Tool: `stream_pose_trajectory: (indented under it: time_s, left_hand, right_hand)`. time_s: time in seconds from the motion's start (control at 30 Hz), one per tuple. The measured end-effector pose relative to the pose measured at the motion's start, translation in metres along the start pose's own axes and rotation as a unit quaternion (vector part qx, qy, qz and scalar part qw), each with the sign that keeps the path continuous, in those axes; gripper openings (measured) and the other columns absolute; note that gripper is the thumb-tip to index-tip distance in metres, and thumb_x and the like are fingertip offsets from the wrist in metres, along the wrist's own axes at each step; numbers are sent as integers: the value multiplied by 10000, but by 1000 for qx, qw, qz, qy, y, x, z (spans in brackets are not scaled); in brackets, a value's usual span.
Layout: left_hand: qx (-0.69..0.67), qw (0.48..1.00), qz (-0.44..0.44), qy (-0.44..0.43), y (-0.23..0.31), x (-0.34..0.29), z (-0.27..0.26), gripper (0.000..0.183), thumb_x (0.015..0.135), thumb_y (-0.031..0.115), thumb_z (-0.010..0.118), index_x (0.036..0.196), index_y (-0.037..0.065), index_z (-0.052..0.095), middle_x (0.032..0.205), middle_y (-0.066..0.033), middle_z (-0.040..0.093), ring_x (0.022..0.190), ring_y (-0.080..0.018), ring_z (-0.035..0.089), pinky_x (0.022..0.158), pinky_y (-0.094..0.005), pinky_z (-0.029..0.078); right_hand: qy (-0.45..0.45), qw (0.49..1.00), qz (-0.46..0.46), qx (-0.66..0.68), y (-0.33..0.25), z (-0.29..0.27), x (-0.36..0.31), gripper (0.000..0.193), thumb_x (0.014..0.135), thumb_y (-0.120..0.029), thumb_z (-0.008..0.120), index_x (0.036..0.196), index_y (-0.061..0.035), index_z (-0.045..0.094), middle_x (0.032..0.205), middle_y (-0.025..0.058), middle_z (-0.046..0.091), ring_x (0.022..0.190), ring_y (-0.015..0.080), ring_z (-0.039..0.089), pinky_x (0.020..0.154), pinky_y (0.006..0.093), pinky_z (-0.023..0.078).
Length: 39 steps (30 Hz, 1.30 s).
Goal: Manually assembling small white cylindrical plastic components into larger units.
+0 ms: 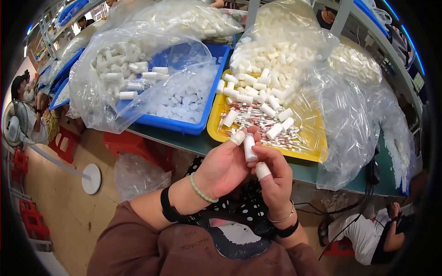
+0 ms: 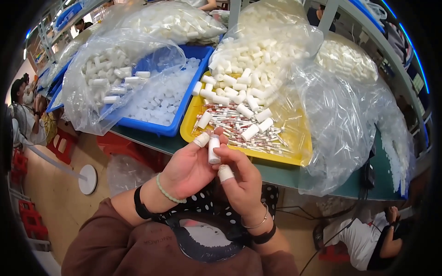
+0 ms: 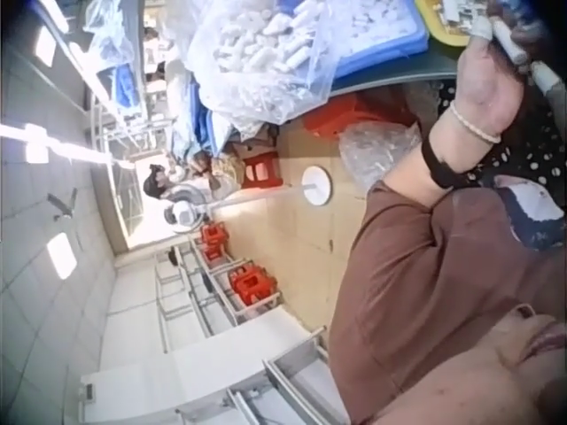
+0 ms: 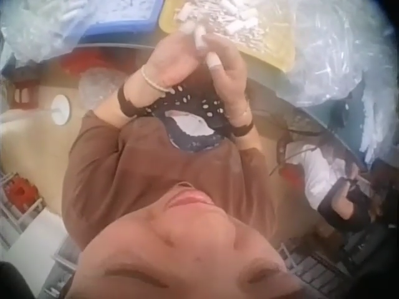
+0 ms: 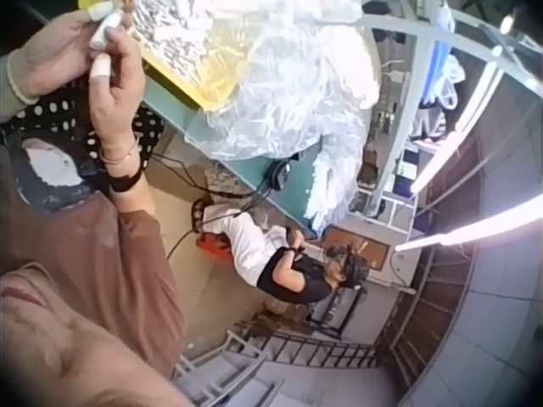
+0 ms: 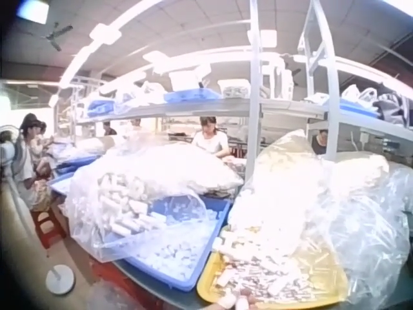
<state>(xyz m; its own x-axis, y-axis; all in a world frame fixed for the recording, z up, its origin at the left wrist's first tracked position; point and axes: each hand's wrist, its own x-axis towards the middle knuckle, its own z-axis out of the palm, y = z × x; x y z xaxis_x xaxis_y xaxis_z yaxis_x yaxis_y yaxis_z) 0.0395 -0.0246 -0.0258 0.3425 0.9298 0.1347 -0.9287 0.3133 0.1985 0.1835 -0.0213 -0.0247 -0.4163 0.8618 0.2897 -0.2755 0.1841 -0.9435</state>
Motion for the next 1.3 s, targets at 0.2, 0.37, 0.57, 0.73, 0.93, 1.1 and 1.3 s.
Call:
stream_pose_trajectory:
  time_s: [0.2,0.37,0.57,0.73,0.93,1.1,1.3]
  left_hand:
    - [95,985,31,142,-7,0,21,304,1006,309,368,1120,64,505,1045,-69,549,871,-164,515,840,-298,431]
    - [152,982,60,91,-10,-4,28,247,997,298,365,948,85,479,957,-48,475,845,-152,466,894,-308,400]
    - [188,977,77,66,-6,-3,21,228,976,295,380,903,97,465,892,-30,453,818,-142,448,898,-300,378]
    - [136,987,88,-6,-11,-6,10,208,951,292,413,889,99,458,877,-24,439,839,-139,428,872,-302,371]
    - [439,818,357,101,48,-24,24,319,991,262,359,1123,8,501,960,-70,542,873,-137,508,798,-271,415]
    - [732,276,566,261,205,-34,43,328,964,148,436,1246,-5,502,1141,-104,573,1014,-173,539,899,-288,417]
    - [853,446,255,96,144,-42,39,340,917,108,467,1233,8,541,1202,-147,583,1113,-272,548,959,-338,406]
  right_hand:
    - [11,872,-307,-381,9,7,4,313,737,65,661,1027,-51,644,839,85,586,746,238,585,727,294,496]
    - [24,842,-349,-411,8,6,3,368,703,56,688,1045,-80,673,832,61,568,707,222,551,675,319,497]
    - [2,815,-373,-443,8,13,7,376,692,40,681,1052,-66,674,809,55,537,712,225,534,673,318,484]
    - [15,783,-396,-480,11,14,3,356,690,32,673,1032,-66,687,823,61,550,702,236,548,616,319,477]
    - [-4,877,-304,-372,6,10,3,444,733,43,664,1156,-35,554,868,104,595,717,235,567,640,318,483]
    - [36,862,-296,-410,6,1,6,389,770,46,611,1148,-2,531,888,129,584,718,231,554,671,319,469]
    - [114,849,-220,-467,-3,-18,28,260,803,48,575,1057,-3,579,912,124,583,782,254,556,708,328,466]
